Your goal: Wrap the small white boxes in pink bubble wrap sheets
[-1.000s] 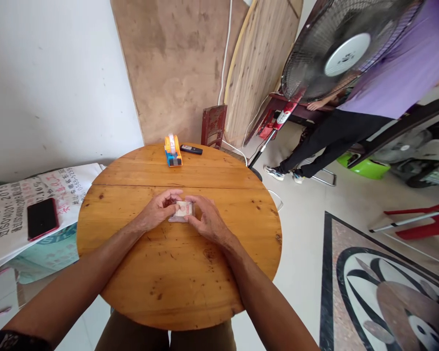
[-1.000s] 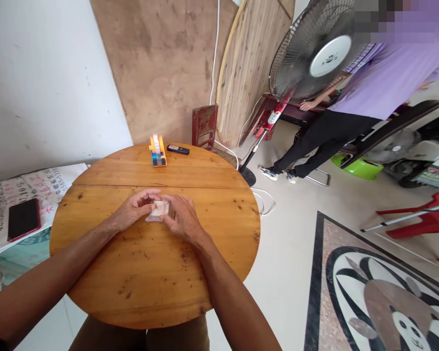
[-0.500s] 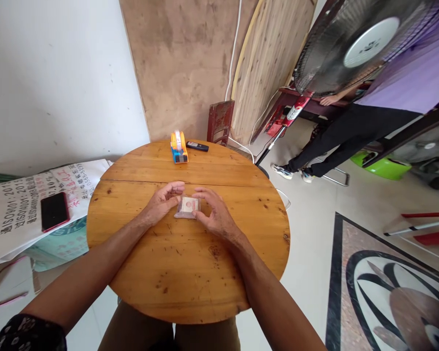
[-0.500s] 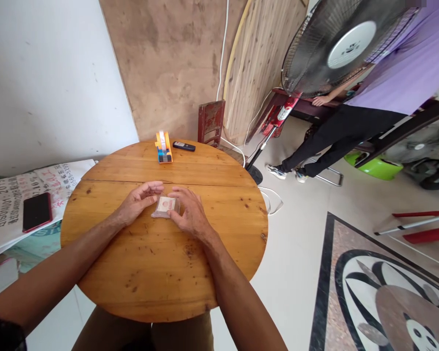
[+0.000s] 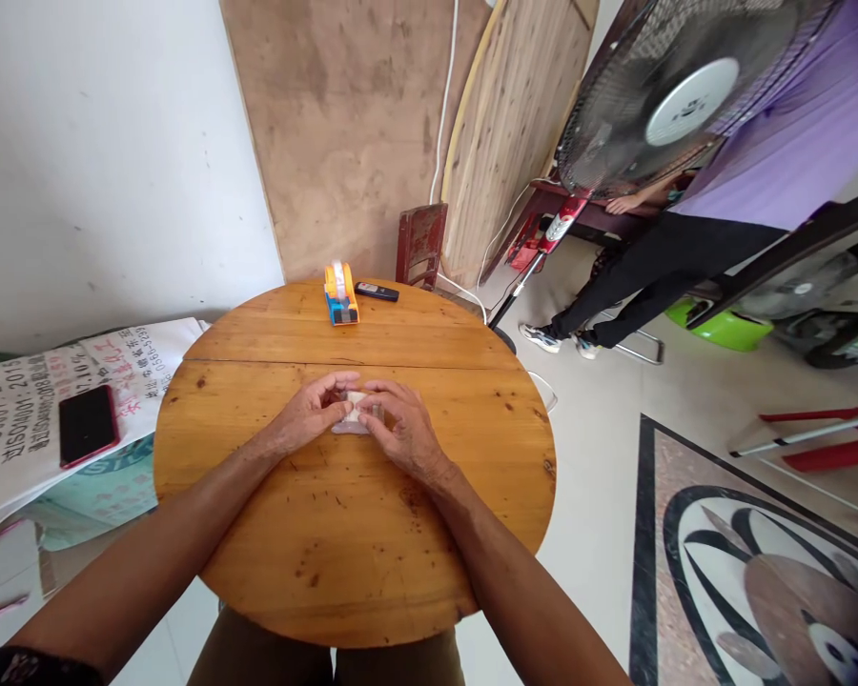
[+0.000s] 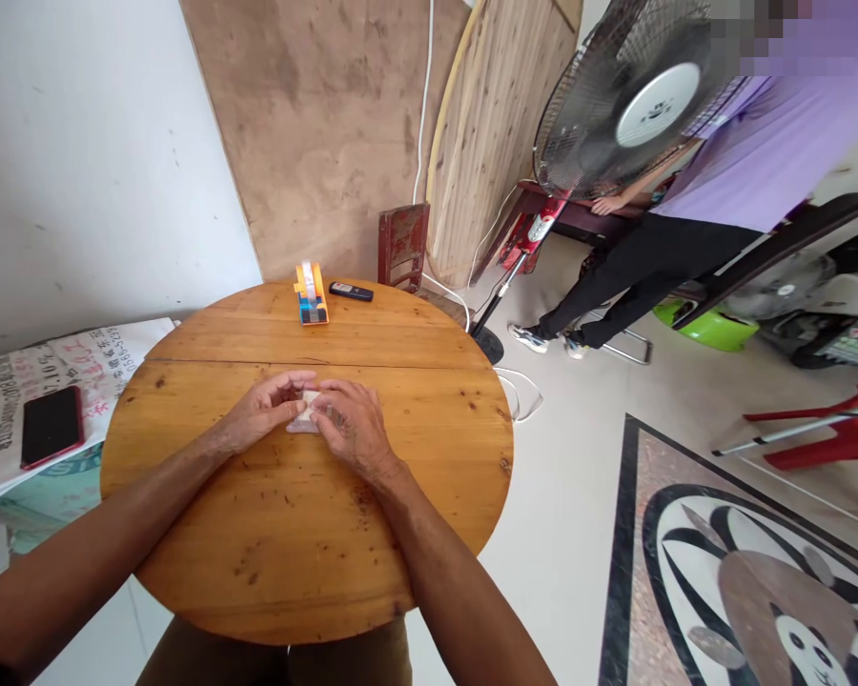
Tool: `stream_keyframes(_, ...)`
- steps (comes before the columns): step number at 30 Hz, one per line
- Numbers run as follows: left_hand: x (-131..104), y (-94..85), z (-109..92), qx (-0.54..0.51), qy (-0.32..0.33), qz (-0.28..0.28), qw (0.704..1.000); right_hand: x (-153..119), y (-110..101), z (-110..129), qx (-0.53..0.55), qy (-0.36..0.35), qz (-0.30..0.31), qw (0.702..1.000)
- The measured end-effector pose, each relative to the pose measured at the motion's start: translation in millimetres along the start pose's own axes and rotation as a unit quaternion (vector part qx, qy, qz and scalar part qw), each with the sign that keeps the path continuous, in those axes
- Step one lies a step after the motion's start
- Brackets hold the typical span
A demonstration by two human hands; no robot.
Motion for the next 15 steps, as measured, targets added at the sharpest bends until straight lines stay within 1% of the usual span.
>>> stream_keyframes(3,-1.0,-0.4,-0.6,0.018,0.006,-0.001,1.0,1.1,-2.6,-0.4,-0.008,0.011,-0.016,1.0)
stream_keyframes(8,-1.3,-1.5,1.1,0.029,0.005,-0.007,1.0,2.3,-4.6,-2.1,-0.011,0.03,-0.011,0.999)
stream_keyframes(15,-2.0,-1.8,4.2,0.027,-0.003,-0.014,1.0,1.5,-5.6,-0.7,0.009,0.037,-0.015,0.999)
Point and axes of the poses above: each hand's wrist, its own x-axis towards the middle knuckle, its own y-axis out of the palm, z = x × y, the point moved 8 cm from there along x, towards the middle knuckle, and after that the axes turned 6 degrees about -z, right-handed, at the moved point
